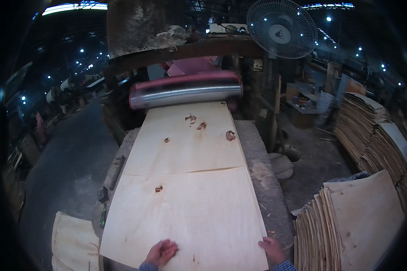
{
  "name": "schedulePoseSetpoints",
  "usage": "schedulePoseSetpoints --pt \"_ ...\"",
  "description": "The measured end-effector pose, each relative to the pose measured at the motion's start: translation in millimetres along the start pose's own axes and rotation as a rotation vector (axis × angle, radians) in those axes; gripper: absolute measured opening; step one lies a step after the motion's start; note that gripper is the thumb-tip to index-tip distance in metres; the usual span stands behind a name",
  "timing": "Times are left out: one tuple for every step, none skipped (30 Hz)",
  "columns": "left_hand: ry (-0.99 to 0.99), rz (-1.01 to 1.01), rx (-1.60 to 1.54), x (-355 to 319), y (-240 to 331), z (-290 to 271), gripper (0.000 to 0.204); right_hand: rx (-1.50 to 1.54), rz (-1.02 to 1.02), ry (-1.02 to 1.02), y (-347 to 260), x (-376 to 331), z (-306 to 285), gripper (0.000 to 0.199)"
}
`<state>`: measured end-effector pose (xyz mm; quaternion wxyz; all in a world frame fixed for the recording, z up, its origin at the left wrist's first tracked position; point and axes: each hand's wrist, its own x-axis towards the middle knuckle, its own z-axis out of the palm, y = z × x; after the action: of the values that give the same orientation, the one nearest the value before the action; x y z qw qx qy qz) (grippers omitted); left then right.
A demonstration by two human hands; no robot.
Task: The person picks up thin sheets of wood veneer from a stack and feeds them one by one into an industrial roller machine.
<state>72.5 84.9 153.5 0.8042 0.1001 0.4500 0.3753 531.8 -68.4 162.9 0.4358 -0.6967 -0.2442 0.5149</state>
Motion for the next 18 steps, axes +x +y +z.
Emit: schedulePoseSetpoints --pt "-0.011 -0.023 -0.112 -23.4 -13.1 -19.5 0.030 0.045 -0.018 -0.085 -15.7 0.5 2.5 0.041" --pt "-0.111 -0.024 -0.159 -40.0 -29.3 -37.2 0.039 0.091 -0.027 -0.157 -31.8 -0.3 10.6 0.039" --pt "-0.209 -0.014 -0.206 -55.1 -45.3 -53.5 0.052 0.137 -0.042 -0.239 -51.6 -1.6 19.7 0.037" --pt "-0.327 -0.134 -0.235 -60.7 -60.9 -76.2 0.054 0.096 -0.114 -0.307 -75.3 -4.6 33.3 0.038" --pt "-0.442 -0.253 -0.264 -66.7 -76.0 -100.3 0.055 0.053 -0.186 -0.377 -100.5 -9.2 47.4 0.040" --pt "-0.553 -0.370 -0.299 -73.8 -87.1 -113.3 0.058 0.099 -0.185 -0.406 -127.4 -16.7 56.9 0.040" --pt "-0.489 -0.312 -0.245 -85.0 -91.1 -109.7 0.058 0.144 -0.182 -0.433 -153.6 -26.8 64.3 0.040" --pt "-0.428 -0.260 -0.189 -100.1 -89.8 -95.8 0.059 0.189 -0.180 -0.453 -165.7 -35.1 66.0 0.040" --pt "-0.370 -0.210 -0.131 -111.8 -83.9 -79.9 0.061 0.277 -0.170 -0.439 -164.7 -40.1 60.4 0.039" --pt "-0.296 -0.010 -0.261 -120.8 -69.3 -57.7 0.060 0.366 -0.159 -0.422 -161.2 -43.9 50.5 0.038" --pt "-0.217 0.192 -0.388 -128.1 -50.4 -33.5 0.059 0.454 -0.147 -0.405 -156.2 -45.8 41.3 0.038" --pt "-0.138 0.391 -0.511 -132.5 -36.5 -15.9 0.058 0.467 -0.157 -0.363 -144.1 -47.5 33.4 0.036" --pt "-0.126 0.427 -0.437 -132.0 -28.4 -11.0 0.055 0.498 -0.120 -0.358 -120.7 -40.1 23.3 0.036" --pt "-0.111 0.456 -0.365 -125.1 -20.8 -11.7 0.052 0.526 -0.077 -0.348 -89.4 -22.2 13.1 0.036" --pt "-0.094 0.491 -0.290 -121.8 -13.9 -12.0 0.049 0.557 -0.035 -0.345 -71.2 -10.6 8.5 0.036" --pt "-0.066 0.458 -0.192 -121.3 -8.8 -11.9 0.046 0.505 -0.010 -0.318 -64.9 -6.0 10.4 0.036" --pt "-0.039 0.424 -0.094 -120.3 -4.3 -12.0 0.044 0.454 0.015 -0.290 -60.2 -2.6 12.5 0.036" --pt "-0.007 0.388 0.002 -119.3 -1.7 -14.3 0.042 0.401 0.043 -0.263 -54.7 -0.4 14.3 0.037"
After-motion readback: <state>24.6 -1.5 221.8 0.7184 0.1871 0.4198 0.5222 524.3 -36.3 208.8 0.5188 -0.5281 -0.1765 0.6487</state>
